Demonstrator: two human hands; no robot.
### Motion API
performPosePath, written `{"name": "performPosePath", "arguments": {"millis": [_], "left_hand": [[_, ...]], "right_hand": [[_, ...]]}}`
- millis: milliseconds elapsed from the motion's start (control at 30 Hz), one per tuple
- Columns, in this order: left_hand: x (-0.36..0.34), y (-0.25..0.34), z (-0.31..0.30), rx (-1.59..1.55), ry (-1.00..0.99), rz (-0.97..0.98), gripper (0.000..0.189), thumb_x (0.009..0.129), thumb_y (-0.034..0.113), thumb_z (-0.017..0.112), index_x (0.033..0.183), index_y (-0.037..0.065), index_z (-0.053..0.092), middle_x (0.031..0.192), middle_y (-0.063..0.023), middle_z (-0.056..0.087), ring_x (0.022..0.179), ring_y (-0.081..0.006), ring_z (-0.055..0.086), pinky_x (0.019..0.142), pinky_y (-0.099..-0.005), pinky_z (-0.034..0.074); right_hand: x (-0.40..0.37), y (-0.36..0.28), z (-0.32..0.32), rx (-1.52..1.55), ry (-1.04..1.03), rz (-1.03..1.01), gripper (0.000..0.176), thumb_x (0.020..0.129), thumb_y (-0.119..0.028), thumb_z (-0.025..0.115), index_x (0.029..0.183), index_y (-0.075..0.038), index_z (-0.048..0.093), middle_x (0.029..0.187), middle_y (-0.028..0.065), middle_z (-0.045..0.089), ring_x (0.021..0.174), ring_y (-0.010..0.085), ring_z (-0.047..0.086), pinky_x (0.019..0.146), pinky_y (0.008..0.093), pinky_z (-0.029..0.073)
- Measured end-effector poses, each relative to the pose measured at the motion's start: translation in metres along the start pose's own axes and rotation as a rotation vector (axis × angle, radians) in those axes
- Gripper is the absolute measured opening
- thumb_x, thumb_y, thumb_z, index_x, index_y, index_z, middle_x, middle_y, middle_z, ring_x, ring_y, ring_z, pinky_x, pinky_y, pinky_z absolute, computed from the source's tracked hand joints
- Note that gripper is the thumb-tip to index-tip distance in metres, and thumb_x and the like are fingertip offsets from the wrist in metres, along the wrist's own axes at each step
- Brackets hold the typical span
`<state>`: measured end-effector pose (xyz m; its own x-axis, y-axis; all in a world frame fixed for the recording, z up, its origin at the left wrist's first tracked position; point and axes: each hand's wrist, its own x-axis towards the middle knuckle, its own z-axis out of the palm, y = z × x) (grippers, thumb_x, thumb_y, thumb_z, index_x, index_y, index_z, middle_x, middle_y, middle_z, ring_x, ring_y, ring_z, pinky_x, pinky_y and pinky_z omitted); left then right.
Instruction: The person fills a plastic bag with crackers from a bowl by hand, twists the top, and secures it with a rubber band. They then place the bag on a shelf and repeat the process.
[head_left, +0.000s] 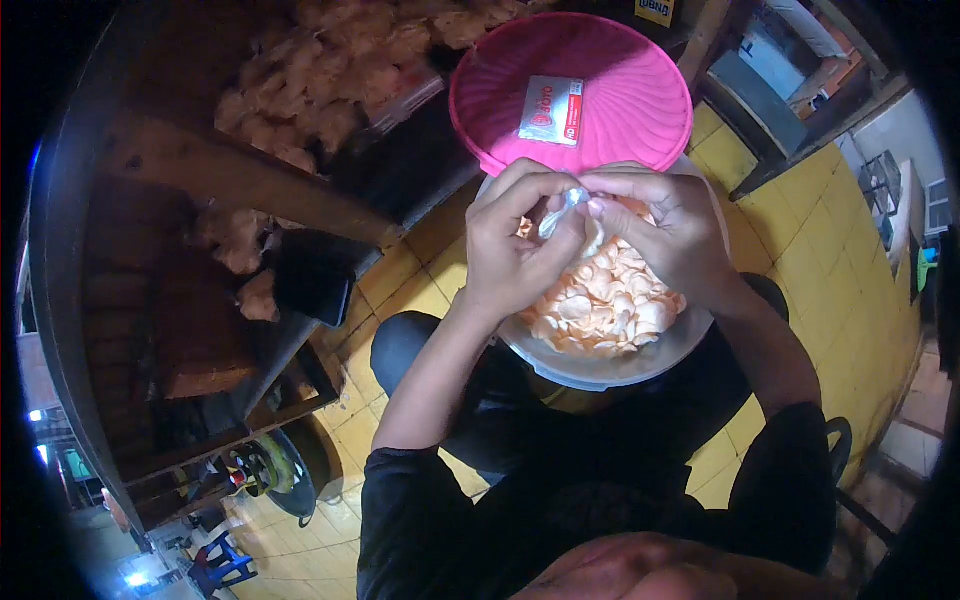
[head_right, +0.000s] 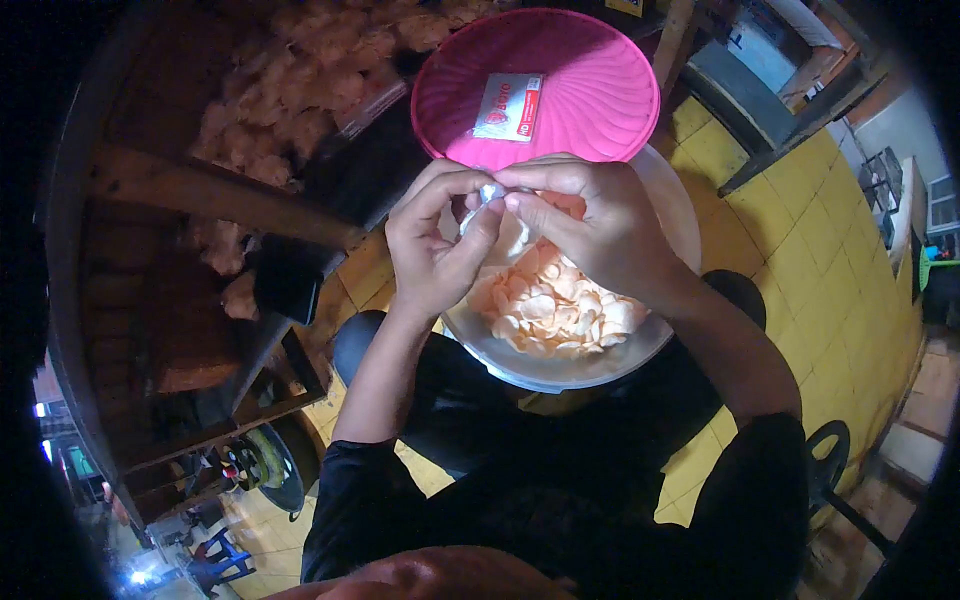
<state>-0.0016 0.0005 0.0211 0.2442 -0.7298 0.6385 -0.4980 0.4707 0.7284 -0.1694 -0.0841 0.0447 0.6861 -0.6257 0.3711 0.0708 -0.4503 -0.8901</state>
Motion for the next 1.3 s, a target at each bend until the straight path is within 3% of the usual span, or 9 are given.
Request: {"name": "performPosePath", "arguments": {"millis": [200,400,467,533,700,767,900,1100,1300], "left_hand": [[-0.002,-0.002,-0.005,0.000,-0.157,-0.078,0.019,0.072,0.007,0.072,0.091,0.004,0.070,0.080,-0.0054,0.062,0.067,-0.0198,0.058,0.061,-0.0317,0.042],[0.005,0.002,0.002,0.280,-0.098,0.327,0.018,0.073,0.006,0.070,0.091,0.003,0.068,0.084,-0.0094,0.064,0.074,-0.0249,0.060,0.070,-0.0348,0.046],[0.007,0.008,0.005,0.325,-0.085,0.328,0.018,0.072,0.006,0.070,0.089,0.004,0.068,0.081,-0.0081,0.062,0.076,-0.0249,0.059,0.072,-0.0363,0.043],[0.007,0.011,0.012,0.256,-0.009,0.245,0.018,0.071,0.007,0.070,0.089,0.004,0.068,0.079,-0.0078,0.060,0.075,-0.0251,0.058,0.072,-0.0354,0.041],[0.000,0.008,0.014,0.128,-0.057,0.064,0.017,0.073,0.005,0.071,0.090,0.002,0.068,0.081,-0.0086,0.061,0.078,-0.0229,0.061,0.072,-0.0339,0.046],[-0.003,0.011,0.018,-0.021,0.048,-0.042,0.016,0.075,0.006,0.073,0.090,0.001,0.070,0.084,-0.0096,0.064,0.081,-0.0228,0.064,0.073,-0.0327,0.048],[-0.005,0.003,0.013,0.059,0.004,-0.015,0.015,0.076,0.007,0.075,0.090,0.002,0.071,0.087,-0.0098,0.066,0.084,-0.0259,0.065,0.074,-0.0337,0.049],[-0.007,0.005,0.007,0.486,-0.048,0.229,0.019,0.074,0.010,0.077,0.091,0.008,0.068,0.086,-0.0060,0.065,0.086,-0.0243,0.062,0.085,-0.0418,0.043],[-0.006,0.000,0.006,0.703,-0.142,0.342,0.022,0.070,0.025,0.075,0.087,0.013,0.067,0.085,-0.0011,0.063,0.093,-0.0214,0.060,0.090,-0.0499,0.041]], "right_hand": [[0.005,-0.008,-0.013,-0.108,-0.185,0.199,0.019,0.085,-0.009,0.071,0.099,0.004,0.072,0.085,0.0097,0.074,0.080,0.0144,0.069,0.076,0.0266,0.054],[0.001,-0.010,-0.010,-0.189,-0.005,-0.019,0.011,0.077,-0.005,0.071,0.085,0.002,0.068,0.076,0.0077,0.069,0.072,0.0132,0.065,0.067,0.0296,0.051],[-0.001,-0.004,-0.006,-0.155,0.042,-0.016,0.010,0.076,-0.004,0.071,0.084,0.001,0.068,0.078,0.0083,0.069,0.073,0.0144,0.066,0.067,0.0298,0.051],[-0.002,-0.001,-0.003,-0.121,0.094,-0.009,0.009,0.076,-0.003,0.071,0.084,0.000,0.068,0.080,0.0088,0.069,0.074,0.0155,0.066,0.068,0.0301,0.051],[0.004,0.006,-0.001,-0.386,0.219,-0.421,0.017,0.072,0.005,0.071,0.086,-0.004,0.068,0.085,0.0082,0.070,0.078,0.0233,0.068,0.072,0.0344,0.054],[0.008,0.005,-0.004,-0.444,0.210,-0.439,0.019,0.072,0.005,0.072,0.088,-0.004,0.068,0.086,0.0081,0.071,0.080,0.0230,0.069,0.074,0.0349,0.054],[0.008,0.010,-0.004,-0.516,0.151,-0.484,0.019,0.075,0.004,0.072,0.093,-0.004,0.069,0.089,0.0090,0.072,0.085,0.0231,0.070,0.079,0.0360,0.055],[-0.002,0.015,0.008,-0.292,0.103,-0.123,0.015,0.083,0.002,0.066,0.098,0.000,0.068,0.092,0.0147,0.071,0.083,0.0269,0.069,0.082,0.0365,0.053],[-0.003,0.022,0.009,-0.317,-0.004,-0.066,0.013,0.079,0.000,0.064,0.091,0.003,0.062,0.087,0.0171,0.062,0.083,0.0291,0.064,0.074,0.0366,0.049]]}}
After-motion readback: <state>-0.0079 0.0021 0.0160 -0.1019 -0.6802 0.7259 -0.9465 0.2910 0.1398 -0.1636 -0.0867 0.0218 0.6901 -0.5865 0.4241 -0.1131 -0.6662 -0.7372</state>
